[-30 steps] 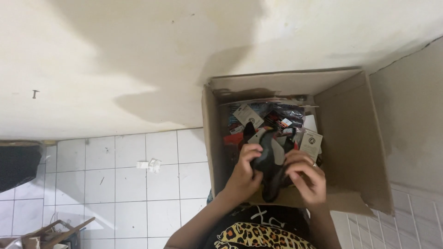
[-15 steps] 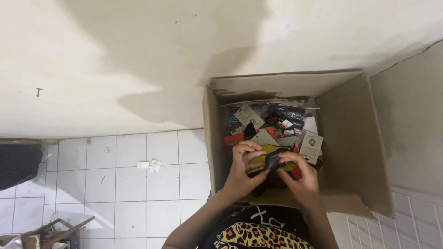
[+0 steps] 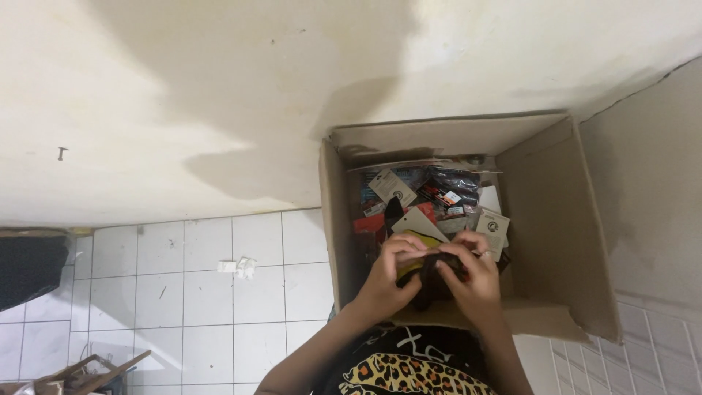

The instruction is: Sorting through a box of motorcycle parts, cleaning them with a cloth, and hanging them on a display rack.

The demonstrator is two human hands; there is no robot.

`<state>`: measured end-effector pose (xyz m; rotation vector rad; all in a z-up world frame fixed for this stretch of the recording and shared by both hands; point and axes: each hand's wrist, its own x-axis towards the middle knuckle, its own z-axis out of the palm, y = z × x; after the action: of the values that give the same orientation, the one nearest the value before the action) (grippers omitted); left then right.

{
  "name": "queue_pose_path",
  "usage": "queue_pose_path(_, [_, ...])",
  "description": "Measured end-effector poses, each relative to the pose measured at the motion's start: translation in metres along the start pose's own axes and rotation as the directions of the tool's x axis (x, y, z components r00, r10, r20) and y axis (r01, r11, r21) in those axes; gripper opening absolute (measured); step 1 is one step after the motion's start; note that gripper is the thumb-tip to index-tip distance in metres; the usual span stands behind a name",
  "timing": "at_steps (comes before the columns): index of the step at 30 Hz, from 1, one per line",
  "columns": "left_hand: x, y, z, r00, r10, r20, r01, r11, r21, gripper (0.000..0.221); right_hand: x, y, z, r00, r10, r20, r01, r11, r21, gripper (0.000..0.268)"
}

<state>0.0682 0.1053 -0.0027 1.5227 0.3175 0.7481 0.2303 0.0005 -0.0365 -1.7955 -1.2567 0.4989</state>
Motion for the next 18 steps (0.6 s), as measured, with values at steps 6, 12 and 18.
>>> queue_pose_path(6, [0.005,0.009,0.003,0.992,-0.082,0.093,0.053,0.96,0.276,0.054,0.004,0.005,-0.015,0.992,-0.127,-0.018,0.122,0.979,-0.16,0.022])
queue_pose_path(12, [0.002,0.009,0.007,0.962,-0.149,0.23,0.068,0.943,0.327,0.076,0.0,0.022,-0.044,0.994,-0.105,0.033,0.106,0.994,-0.041,0.013])
queue_pose_path(18, [0.004,0.016,-0.001,0.986,-0.166,0.017,0.143,0.889,0.435,0.059,-0.013,0.018,-0.079,0.983,0.096,-0.156,-0.1,0.995,-0.021,0.023])
